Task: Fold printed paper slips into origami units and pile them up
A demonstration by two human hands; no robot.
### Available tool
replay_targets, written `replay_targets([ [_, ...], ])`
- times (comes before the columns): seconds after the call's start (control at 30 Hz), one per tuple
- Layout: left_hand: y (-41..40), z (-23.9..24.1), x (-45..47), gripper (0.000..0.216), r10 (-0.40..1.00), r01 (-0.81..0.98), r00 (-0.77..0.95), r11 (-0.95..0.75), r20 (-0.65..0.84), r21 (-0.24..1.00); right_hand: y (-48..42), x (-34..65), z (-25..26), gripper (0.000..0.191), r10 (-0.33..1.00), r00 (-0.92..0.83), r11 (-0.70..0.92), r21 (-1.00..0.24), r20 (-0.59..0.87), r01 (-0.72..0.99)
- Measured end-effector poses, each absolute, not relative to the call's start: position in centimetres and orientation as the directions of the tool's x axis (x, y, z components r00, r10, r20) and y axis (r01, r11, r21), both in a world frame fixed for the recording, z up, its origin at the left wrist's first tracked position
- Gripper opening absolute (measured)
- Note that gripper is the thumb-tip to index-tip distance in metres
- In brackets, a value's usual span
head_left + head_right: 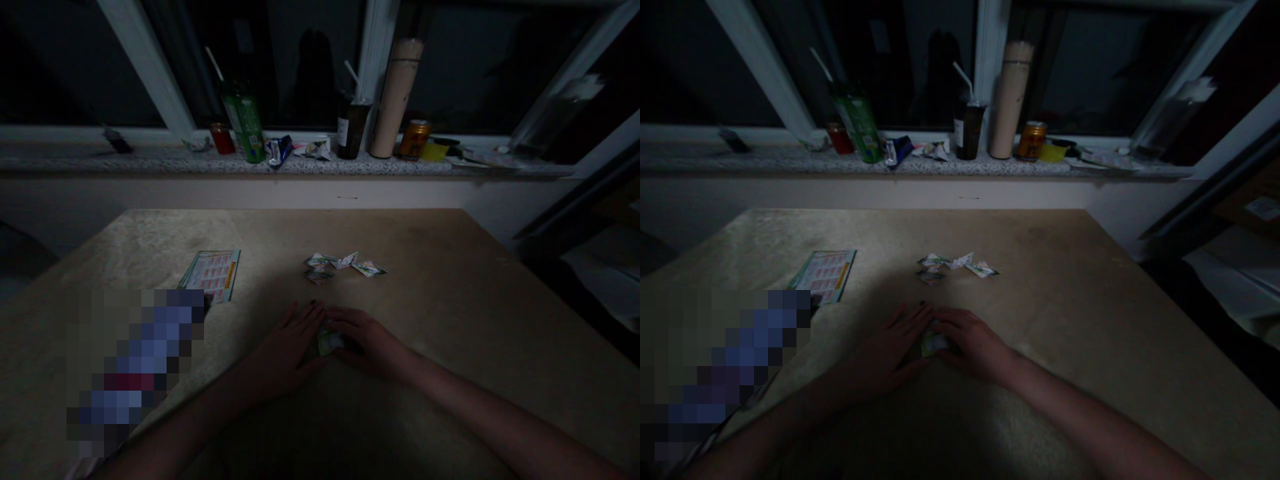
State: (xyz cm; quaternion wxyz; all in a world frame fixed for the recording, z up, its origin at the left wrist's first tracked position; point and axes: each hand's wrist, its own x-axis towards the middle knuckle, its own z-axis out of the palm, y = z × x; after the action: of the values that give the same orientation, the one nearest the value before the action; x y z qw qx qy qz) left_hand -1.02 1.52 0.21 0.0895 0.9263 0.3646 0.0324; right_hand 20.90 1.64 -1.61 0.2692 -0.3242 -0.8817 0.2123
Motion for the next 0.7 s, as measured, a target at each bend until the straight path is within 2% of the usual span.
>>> replay_targets([
  [0.23,1.6,-0.7,-0.6,0.049,0.717,0.703,0.697,-0.689,0.018,0.177,1.6,20.8,-1.7,0.039,0.701,-0.641,0.681,-0.561,0.312,0.471],
  [0.7,1.4,-1.1,0.0,0.047,0.754,0.742,0.655,-0.653,0.042,0.151,1.7,21.0,-1.9,0.046,0.703,-0.635,0.675,-0.581,0.321,0.454],
])
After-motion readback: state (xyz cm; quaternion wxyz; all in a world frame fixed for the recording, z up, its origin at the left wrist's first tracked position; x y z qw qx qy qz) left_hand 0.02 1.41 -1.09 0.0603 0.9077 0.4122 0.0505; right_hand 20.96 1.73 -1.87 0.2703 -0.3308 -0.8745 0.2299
